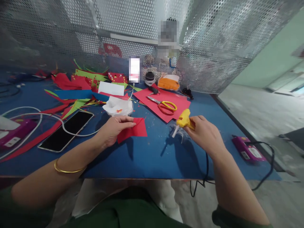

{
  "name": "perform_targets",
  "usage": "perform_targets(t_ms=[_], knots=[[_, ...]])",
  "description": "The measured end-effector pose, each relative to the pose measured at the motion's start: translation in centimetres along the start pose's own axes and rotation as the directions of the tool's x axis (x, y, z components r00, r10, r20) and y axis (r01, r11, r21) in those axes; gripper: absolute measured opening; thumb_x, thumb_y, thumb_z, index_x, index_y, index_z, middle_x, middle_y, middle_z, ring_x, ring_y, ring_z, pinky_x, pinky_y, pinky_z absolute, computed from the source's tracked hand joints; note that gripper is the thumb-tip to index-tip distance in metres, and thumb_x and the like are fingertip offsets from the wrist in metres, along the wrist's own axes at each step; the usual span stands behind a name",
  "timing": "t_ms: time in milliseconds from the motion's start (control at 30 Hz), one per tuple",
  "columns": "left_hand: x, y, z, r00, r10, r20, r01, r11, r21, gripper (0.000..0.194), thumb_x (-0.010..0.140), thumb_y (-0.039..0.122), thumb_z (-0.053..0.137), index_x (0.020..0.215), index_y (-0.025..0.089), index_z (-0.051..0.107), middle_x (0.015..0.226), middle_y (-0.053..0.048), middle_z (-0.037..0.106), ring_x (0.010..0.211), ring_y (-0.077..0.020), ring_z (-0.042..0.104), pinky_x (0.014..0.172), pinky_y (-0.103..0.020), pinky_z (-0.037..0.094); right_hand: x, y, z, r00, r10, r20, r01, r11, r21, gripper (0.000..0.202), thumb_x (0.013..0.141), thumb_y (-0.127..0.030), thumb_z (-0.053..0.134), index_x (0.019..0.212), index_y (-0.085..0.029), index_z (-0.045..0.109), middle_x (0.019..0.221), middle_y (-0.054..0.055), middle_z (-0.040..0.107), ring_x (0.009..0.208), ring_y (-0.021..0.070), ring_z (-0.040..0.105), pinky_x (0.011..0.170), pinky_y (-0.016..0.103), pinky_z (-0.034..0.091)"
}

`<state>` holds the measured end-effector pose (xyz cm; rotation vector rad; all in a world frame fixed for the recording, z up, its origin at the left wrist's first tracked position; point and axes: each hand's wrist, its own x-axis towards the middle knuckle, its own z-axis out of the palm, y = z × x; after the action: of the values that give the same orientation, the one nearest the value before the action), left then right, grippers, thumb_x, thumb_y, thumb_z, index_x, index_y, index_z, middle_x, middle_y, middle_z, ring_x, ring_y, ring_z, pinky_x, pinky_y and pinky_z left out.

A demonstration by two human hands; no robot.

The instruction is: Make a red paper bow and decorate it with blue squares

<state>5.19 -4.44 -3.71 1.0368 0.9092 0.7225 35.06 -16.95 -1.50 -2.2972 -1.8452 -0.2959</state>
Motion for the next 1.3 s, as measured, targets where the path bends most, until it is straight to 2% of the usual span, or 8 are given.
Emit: perform_targets(t_ms=[200,367,467,533,600,733,1000,1300], knots=[[-0.1,0.0,0.1,1.0,-0.012,0.001,0.012,1.0,0.027,0.021,0.065,0.015,0.081,0.085,0.013,0.077,0.076,-0.005,0.077,0.067,-0.0155,0.067,0.072,-0.031,0.052,-1.3,0.7,1.3,0.995,-0.057,0.077,0.063,0.996,-0.07,0.038,0.092,-0.049,0.052,0.099,-0.017,0.072,0.091,0.012,0.072,0.078,0.0274,0.067,0.063,0.035,0.044],[-0.2,-0.2,0.2,1.0,-0.001,0.028,0.0,1.0,0.018,0.015,0.066,0.012,0.079,0.08,0.016,0.077,0.074,-0.003,0.076,0.065,-0.0137,0.066,0.07,-0.03,0.053,-1.5,0.1,-0.7,0.991,-0.13,0.016,0.131,0.989,-0.072,0.047,0.092,-0.048,0.051,0.109,-0.01,0.074,0.108,0.021,0.072,0.089,0.0343,0.069,0.075,0.046,0.051],[-0.5,-0.2,0.4,0.998,0.029,0.056,-0.032,0.998,0.045,0.013,0.065,0.012,0.079,0.077,0.016,0.076,0.073,-0.002,0.075,0.067,-0.0123,0.066,0.071,-0.028,0.053,-1.0,-2.9,-2.6,0.985,-0.031,-0.169,0.049,0.993,0.104,0.045,0.093,-0.052,0.051,0.114,-0.019,0.073,0.104,0.014,0.074,0.08,0.0294,0.07,0.068,0.042,0.051],[-0.8,-0.1,0.5,0.994,0.028,0.102,-0.034,0.998,0.061,0.013,0.065,0.012,0.08,0.077,0.016,0.076,0.073,-0.001,0.075,0.066,-0.0118,0.066,0.07,-0.027,0.053,-0.4,-5.9,-3.0,0.983,-0.049,-0.179,0.111,0.927,0.358,0.037,0.092,-0.05,0.055,0.109,-0.022,0.072,0.103,0.01,0.076,0.081,0.0256,0.071,0.069,0.038,0.052],[-1.0,-0.1,0.6,0.989,0.032,0.145,-0.042,0.997,0.066,0.013,0.065,0.014,0.08,0.077,0.016,0.077,0.072,-0.001,0.075,0.066,-0.0113,0.066,0.069,-0.026,0.053,0.3,-8.8,-2.7,0.997,-0.066,-0.049,0.082,0.848,0.524,0.034,0.093,-0.046,0.053,0.109,-0.022,0.071,0.098,0.009,0.077,0.08,0.0241,0.071,0.069,0.037,0.052],[-1.2,-0.1,0.6,0.974,0.067,0.214,-0.086,0.993,0.081,0.014,0.066,0.016,0.079,0.08,0.015,0.078,0.077,-0.003,0.077,0.07,-0.0123,0.068,0.074,-0.027,0.054,1.3,-12.1,-0.6,0.975,-0.141,0.17,0.006,0.786,0.618,0.024,0.09,-0.04,0.056,0.101,-0.022,0.068,0.084,0.006,0.076,0.074,0.0226,0.069,0.064,0.035,0.049],[-0.9,0.0,0.7,0.979,0.003,0.206,-0.024,0.995,0.098,0.013,0.08,0.025,0.07,0.077,0.016,0.079,0.076,-0.004,0.077,0.071,-0.0128,0.068,0.077,-0.027,0.054,1.1,-11.9,1.6,0.985,-0.16,0.059,0.043,0.57,0.82,0.013,0.085,-0.028,0.057,0.086,-0.019,0.066,0.063,-0.002,0.059,0.058,0.013,0.053,0.055,0.027,0.041],[-1.0,0.0,0.4,0.97,-0.047,0.238,-0.007,0.975,0.22,0.009,0.07,0.023,0.076,0.077,0.018,0.079,0.078,-0.003,0.076,0.074,-0.0148,0.067,0.08,-0.03,0.053,0.2,-12.1,2.0,0.993,-0.119,-0.006,0.075,0.584,0.808,0.011,0.088,-0.022,0.058,0.091,-0.019,0.068,0.072,-0.001,0.063,0.065,0.012,0.056,0.062,0.026,0.043]])
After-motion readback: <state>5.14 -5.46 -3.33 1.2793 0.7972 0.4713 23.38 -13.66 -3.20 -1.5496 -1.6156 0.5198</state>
